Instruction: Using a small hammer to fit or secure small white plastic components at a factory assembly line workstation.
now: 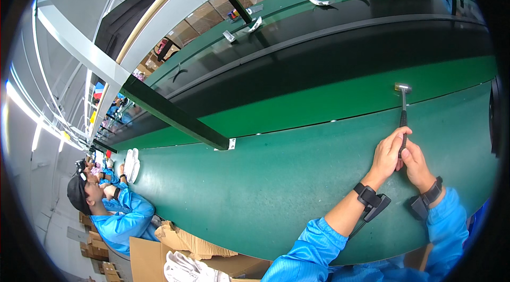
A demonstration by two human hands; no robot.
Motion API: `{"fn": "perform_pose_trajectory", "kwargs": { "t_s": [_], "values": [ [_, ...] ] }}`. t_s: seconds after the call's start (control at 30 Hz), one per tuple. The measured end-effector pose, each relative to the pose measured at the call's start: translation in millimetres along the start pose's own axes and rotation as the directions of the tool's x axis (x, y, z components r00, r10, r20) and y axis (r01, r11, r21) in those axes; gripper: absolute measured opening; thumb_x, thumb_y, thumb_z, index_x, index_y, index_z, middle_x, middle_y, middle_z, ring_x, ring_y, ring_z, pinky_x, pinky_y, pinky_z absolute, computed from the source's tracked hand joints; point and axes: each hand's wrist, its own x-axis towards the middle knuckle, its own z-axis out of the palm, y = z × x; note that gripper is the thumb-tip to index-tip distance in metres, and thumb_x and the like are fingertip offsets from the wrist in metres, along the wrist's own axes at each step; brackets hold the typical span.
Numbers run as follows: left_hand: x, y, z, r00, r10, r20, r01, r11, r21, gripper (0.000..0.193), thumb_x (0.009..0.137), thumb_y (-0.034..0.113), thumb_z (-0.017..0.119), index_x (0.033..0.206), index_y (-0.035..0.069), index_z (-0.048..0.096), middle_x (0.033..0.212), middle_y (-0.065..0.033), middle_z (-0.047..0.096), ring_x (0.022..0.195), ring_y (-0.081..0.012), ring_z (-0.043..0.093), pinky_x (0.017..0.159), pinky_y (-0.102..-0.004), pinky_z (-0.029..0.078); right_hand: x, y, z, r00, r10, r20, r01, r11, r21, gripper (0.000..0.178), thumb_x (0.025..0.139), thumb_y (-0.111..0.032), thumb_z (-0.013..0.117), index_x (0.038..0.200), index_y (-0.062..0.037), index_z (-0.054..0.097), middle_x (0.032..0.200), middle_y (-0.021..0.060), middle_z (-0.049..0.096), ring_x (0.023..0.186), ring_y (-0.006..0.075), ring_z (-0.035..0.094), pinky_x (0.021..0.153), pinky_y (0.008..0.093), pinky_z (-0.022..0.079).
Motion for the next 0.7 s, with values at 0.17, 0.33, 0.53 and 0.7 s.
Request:
{"fn": "perform_pose_trajectory", "kwargs": {
  "t_s": [0.17, 0.33, 0.53, 0.7],
  "values": [
    [0.6, -1.4, 0.7, 1.0, -0.005, 0.001, 0.005, 1.0, 0.003, 0.034, 0.099, 0.024, 0.033, 0.112, 0.003, 0.056, 0.068, -0.0003, 0.053, 0.045, -0.0065, 0.045, 0.04, -0.0217, 0.037, 0.0, -1.2, -0.1, 1.0, -0.005, -0.01, 0.005, 1.0, -0.009, 0.058, 0.091, -0.056, 0.045, 0.096, 0.0003, 0.056, 0.068, 0.0021, 0.054, 0.058, 0.01, 0.053, 0.053, 0.0234, 0.043],
    [0.4, -1.3, 3.6, 1.0, -0.005, 0.007, 0.005, 1.0, -0.008, 0.034, 0.099, 0.025, 0.034, 0.113, 0.003, 0.056, 0.068, -0.0003, 0.053, 0.046, -0.0063, 0.045, 0.04, -0.0216, 0.037, -1.8, 1.7, -4.7, 1.0, -0.009, 0.023, 0.01, 1.0, -0.005, 0.065, 0.087, -0.064, 0.044, 0.1, -0.0004, 0.054, 0.071, 0.0006, 0.053, 0.059, 0.0081, 0.051, 0.052, 0.0209, 0.04],
    [0.9, 2.9, 9.0, 1.0, -0.013, 0.015, 0.013, 1.0, 0.012, 0.031, 0.099, 0.023, 0.037, 0.112, 0.002, 0.056, 0.067, -0.0001, 0.052, 0.045, -0.0062, 0.044, 0.04, -0.0216, 0.036, -3.2, 1.6, -6.9, 1.0, -0.006, -0.021, 0.005, 1.0, -0.026, 0.067, 0.086, -0.065, 0.046, 0.098, 0.0006, 0.055, 0.068, 0.0026, 0.054, 0.058, 0.0101, 0.053, 0.052, 0.0234, 0.042],
    [3.2, 2.8, 10.8, 0.998, -0.046, 0.031, 0.045, 0.998, 0.042, 0.032, 0.097, 0.017, 0.042, 0.125, 0.004, 0.048, 0.07, -0.0006, 0.053, 0.047, -0.0056, 0.044, 0.041, -0.0214, 0.036, -2.9, -4.8, -7.2, 0.998, 0.044, -0.038, -0.042, 0.998, 0.042, 0.054, 0.089, -0.051, 0.046, 0.099, 0.0011, 0.055, 0.071, 0.0027, 0.054, 0.058, 0.0099, 0.052, 0.053, 0.0229, 0.042]
  ]
}}
